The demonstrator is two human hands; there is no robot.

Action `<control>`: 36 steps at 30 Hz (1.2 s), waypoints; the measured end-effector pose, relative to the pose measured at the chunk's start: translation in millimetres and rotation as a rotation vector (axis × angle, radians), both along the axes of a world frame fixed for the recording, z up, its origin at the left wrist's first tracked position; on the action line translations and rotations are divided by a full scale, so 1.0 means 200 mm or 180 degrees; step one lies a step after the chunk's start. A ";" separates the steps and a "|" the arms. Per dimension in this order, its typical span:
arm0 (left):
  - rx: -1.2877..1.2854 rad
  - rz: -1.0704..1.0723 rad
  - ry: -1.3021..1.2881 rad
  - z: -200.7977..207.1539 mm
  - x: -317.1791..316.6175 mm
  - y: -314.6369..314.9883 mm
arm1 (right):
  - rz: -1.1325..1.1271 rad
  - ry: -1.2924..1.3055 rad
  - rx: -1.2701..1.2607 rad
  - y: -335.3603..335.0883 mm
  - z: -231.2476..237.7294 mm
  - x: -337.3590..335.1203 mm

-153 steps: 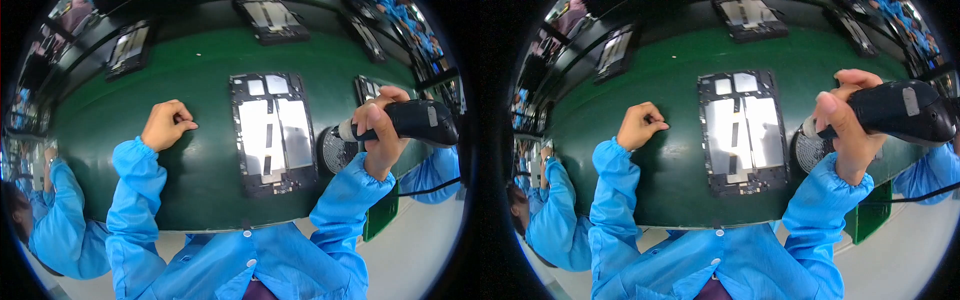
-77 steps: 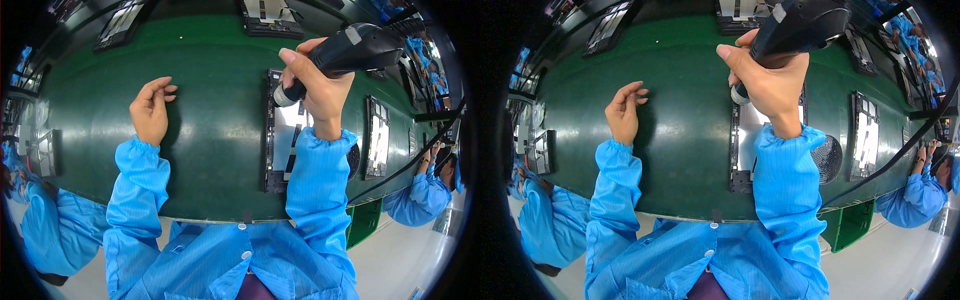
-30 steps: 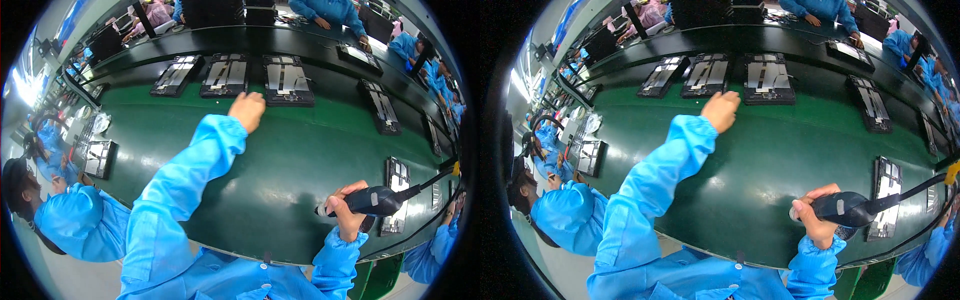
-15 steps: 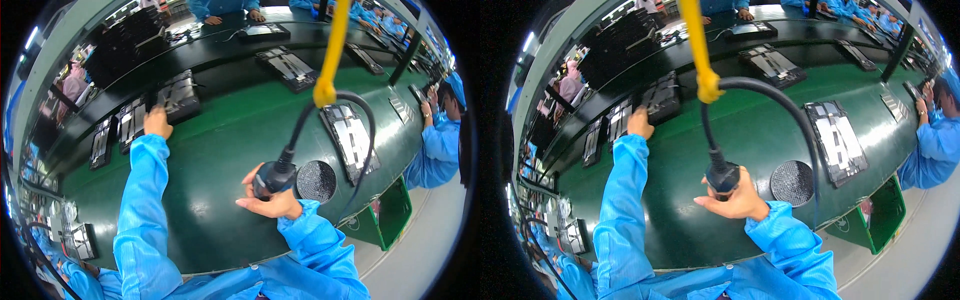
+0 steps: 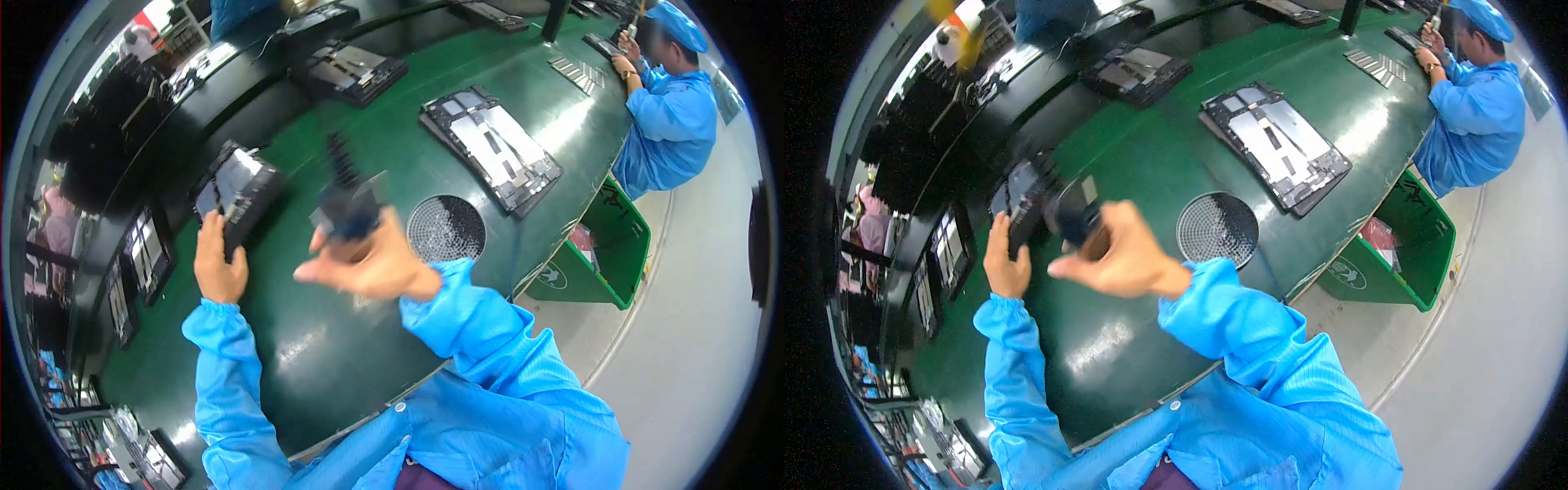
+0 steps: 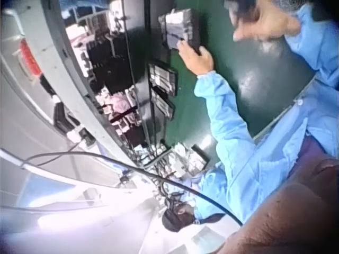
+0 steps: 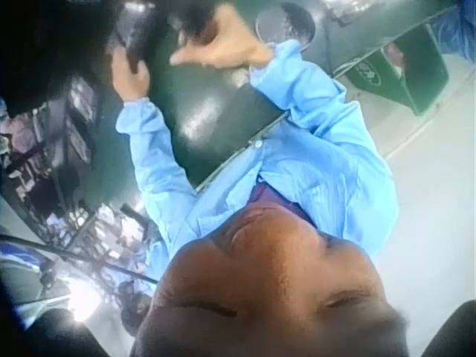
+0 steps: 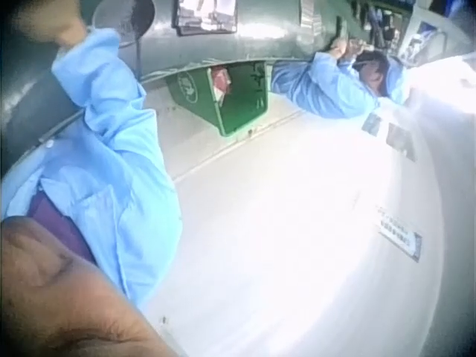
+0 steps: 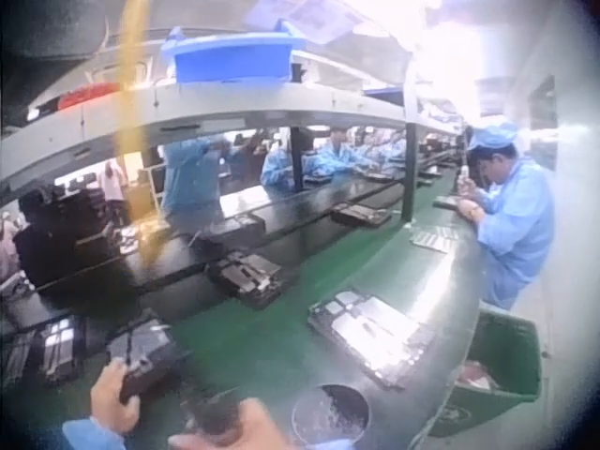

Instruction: Fastening screws into tablet components using an electric screwdriver on an assembly line.

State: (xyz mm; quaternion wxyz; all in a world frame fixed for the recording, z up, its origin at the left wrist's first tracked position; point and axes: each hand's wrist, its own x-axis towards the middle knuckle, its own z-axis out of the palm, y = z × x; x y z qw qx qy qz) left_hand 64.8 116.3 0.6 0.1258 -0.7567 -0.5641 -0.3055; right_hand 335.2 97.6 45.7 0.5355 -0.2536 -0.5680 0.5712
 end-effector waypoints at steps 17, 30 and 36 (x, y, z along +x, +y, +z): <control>-0.1483 -0.0609 -0.0642 0.09 0.51 -0.76 | -0.1346 0.0414 0.0504 0.23 0.01 0.49; -0.2897 -0.0666 -0.3983 0.12 0.57 -0.25 | -0.1211 0.0311 0.0398 0.28 -0.04 0.48; -0.0785 -0.0011 -0.3150 0.05 0.54 -0.02 | -0.1207 0.0001 0.0349 0.29 -0.06 0.48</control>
